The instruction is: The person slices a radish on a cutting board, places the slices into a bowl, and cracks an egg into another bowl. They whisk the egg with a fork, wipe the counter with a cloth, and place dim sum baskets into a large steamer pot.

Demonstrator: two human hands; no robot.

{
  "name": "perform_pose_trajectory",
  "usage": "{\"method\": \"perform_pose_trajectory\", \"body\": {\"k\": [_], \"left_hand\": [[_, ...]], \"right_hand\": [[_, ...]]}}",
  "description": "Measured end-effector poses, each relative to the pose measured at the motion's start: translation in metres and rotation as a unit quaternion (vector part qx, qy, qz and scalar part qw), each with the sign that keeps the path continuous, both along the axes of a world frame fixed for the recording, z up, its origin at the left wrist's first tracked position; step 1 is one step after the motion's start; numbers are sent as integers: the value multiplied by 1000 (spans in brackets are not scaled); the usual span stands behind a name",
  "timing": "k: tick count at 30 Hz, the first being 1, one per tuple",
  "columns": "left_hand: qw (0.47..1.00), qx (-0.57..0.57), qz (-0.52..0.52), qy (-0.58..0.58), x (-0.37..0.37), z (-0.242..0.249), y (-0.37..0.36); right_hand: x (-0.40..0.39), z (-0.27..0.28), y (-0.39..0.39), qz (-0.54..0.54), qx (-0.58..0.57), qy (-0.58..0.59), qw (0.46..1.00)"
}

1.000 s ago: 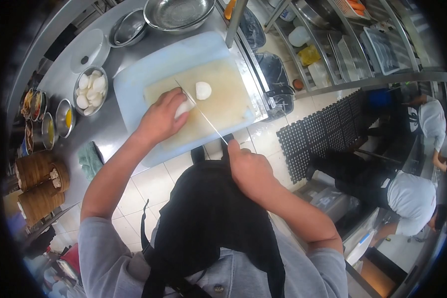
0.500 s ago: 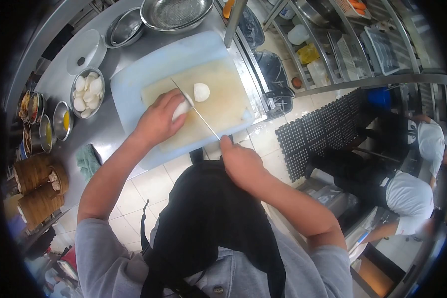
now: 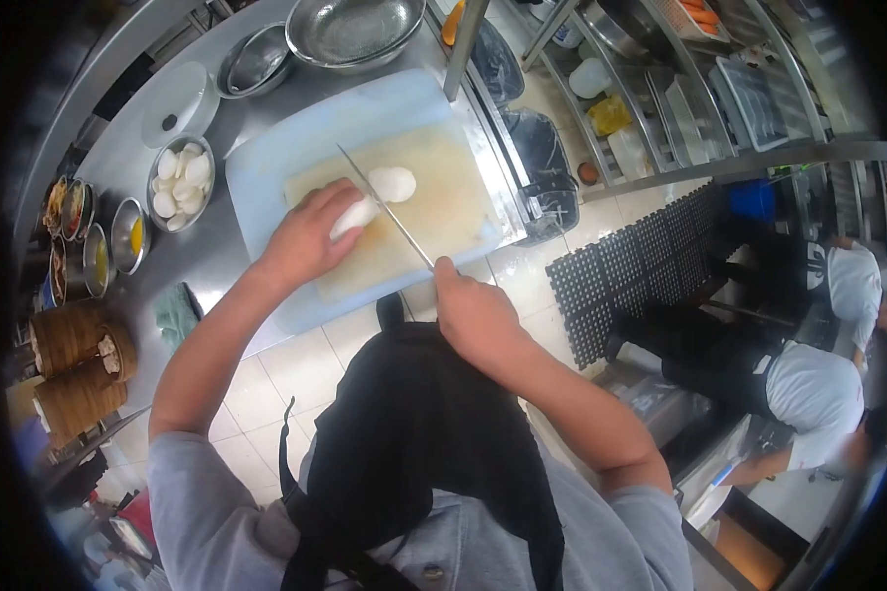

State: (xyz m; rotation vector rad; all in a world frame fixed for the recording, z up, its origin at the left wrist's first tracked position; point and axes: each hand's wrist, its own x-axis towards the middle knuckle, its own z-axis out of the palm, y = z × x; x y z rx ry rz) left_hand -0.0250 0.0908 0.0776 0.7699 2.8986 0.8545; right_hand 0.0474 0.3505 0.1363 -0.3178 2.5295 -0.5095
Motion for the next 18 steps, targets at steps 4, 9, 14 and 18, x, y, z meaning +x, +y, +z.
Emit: {"method": "perform_pose_trajectory", "body": {"k": [4,9,14,18], "left_hand": [[1000,12,3,3,0,-1,0],[1000,12,6,-5,0,-1,0],[1000,11,4,9,0,-5,-1],[1000,19,11,-2,-2,-4,0]], "right_hand": [[10,16,1,25,24,17,999],[20,25,5,24,11,32,999],[14,28,3,36,14,2,999],[-2,-17,-9,44,2,5,999]]}}
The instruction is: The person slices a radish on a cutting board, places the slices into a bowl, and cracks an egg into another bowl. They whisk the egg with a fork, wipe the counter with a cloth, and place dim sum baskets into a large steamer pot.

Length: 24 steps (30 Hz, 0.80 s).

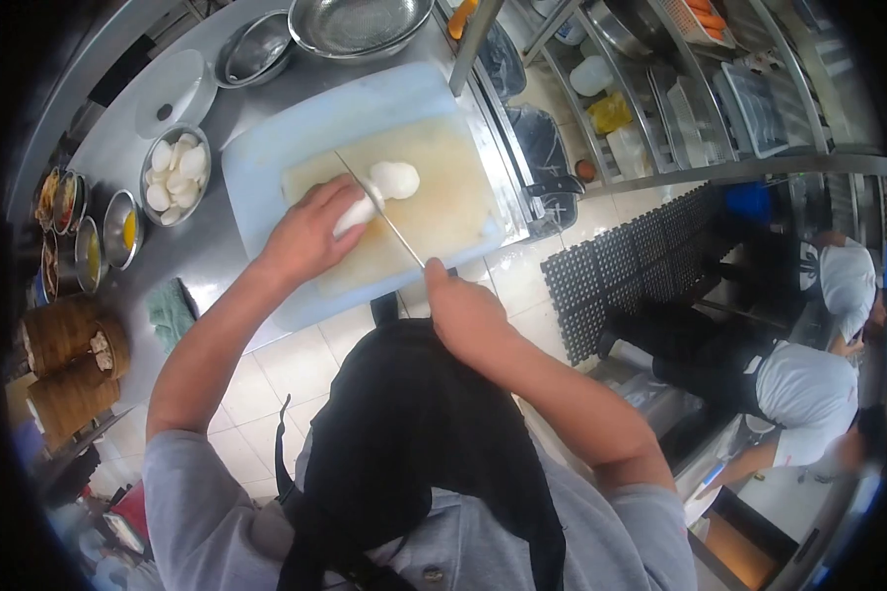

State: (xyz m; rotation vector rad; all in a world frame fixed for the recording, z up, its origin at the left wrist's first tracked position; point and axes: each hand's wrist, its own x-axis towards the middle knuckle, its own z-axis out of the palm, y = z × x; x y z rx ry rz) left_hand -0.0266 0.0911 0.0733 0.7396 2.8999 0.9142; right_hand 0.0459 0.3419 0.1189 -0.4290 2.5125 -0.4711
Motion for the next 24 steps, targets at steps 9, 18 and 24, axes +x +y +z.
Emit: {"method": "perform_pose_trajectory", "body": {"k": [9,18,24], "left_hand": [[999,17,19,22,3,2,-4],[999,-8,29,45,3,5,-4],[999,-2,38,32,2,2,-7]], "right_hand": [[-6,-8,-1,-26,-20,-31,999],[10,39,4,-2,42,4,999],[12,65,8,17,29,9,999]]}}
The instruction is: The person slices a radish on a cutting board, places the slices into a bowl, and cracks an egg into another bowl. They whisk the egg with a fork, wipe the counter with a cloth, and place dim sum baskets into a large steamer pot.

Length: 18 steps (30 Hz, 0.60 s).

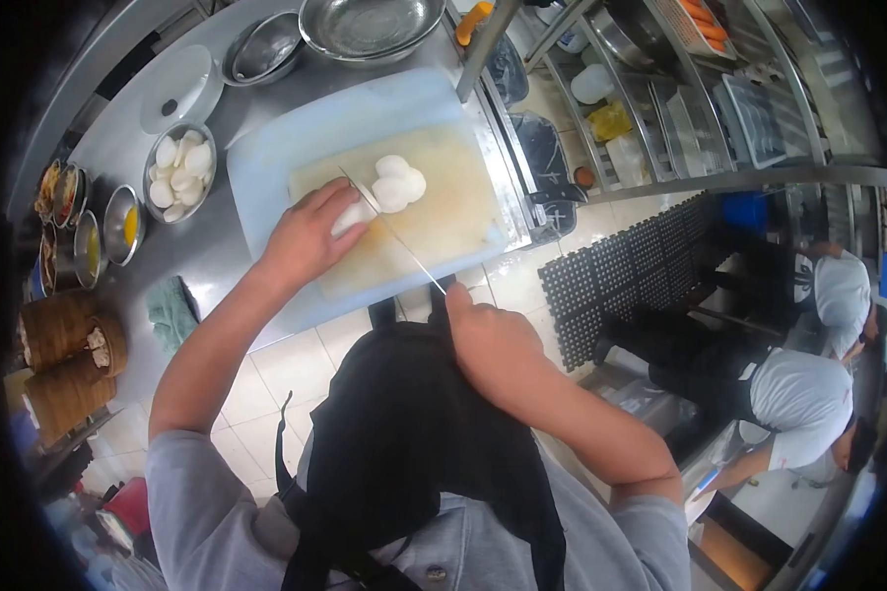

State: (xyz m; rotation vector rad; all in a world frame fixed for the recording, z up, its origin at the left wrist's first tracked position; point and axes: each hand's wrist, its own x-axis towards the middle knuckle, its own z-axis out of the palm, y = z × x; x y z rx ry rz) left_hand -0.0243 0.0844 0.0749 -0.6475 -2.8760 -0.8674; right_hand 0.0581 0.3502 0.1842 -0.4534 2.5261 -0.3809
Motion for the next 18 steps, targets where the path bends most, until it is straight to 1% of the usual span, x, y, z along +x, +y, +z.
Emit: {"method": "perform_pose_trajectory", "body": {"k": [3,5,9,12,14,18], "left_hand": [[1000,7,-1,-20,1,4,0],[1000,10,-5,-22,0,2,-1],[1000,-3,-13,-3,0,-5,-3],[1000,-12,-21,-2,1,-2,-2],[999,-23,-15,-22,2,0,0],[999,-16,-25,-32,5,11,-6]], "right_hand": [[-5,6,1,20,10,-19,1000],[-11,2,-2,15,25,-50,998],[-28,-62,-20,5,-8,-45,999],[-35,-86,-27,1,-22,-59,998],[-34,-88,-22,-10,-42,-49,998],[-32,-72,-19,-18,-71,-25,997]]}}
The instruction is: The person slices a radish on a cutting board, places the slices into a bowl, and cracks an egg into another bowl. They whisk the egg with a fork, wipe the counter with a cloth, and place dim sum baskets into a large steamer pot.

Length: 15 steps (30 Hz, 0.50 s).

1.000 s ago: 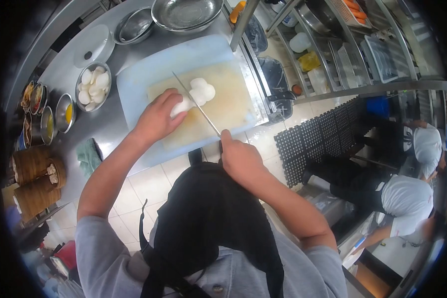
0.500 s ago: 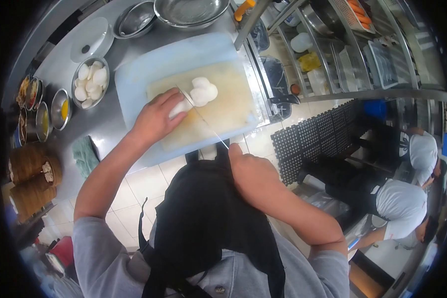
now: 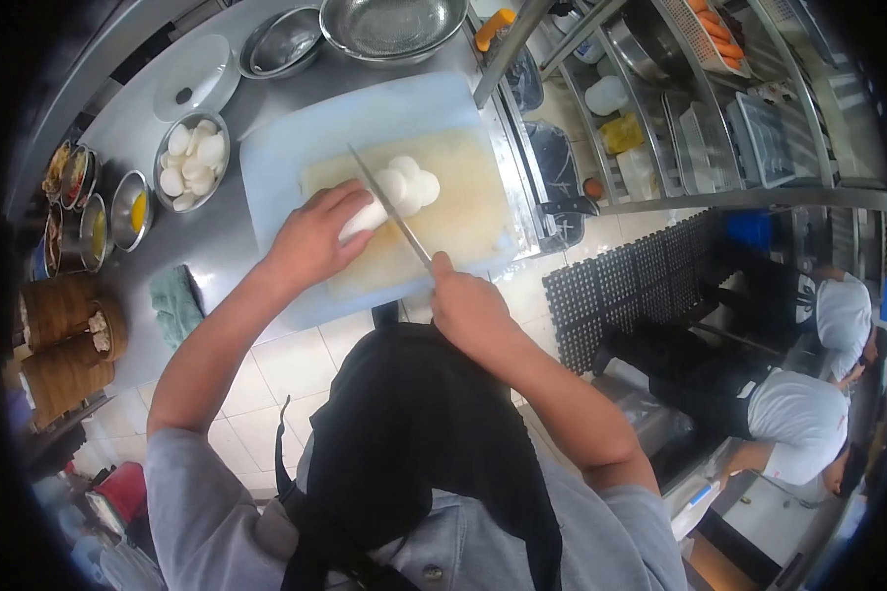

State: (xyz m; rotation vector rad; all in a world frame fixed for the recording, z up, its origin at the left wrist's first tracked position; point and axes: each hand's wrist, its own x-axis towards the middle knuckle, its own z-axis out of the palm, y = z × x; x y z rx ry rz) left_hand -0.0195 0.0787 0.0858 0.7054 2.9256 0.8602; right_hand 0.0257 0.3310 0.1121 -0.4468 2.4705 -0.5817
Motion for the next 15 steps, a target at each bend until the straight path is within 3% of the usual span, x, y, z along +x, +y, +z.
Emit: {"method": "perform_pose_trajectory", "body": {"k": [8,15], "left_hand": [[999,42,16,1,3,-9,-4],[999,49,15,13,2,-9,-5]], "right_hand": [[20,52,5,33,86,13,996],[28,65,9,34,86,2,996]]}}
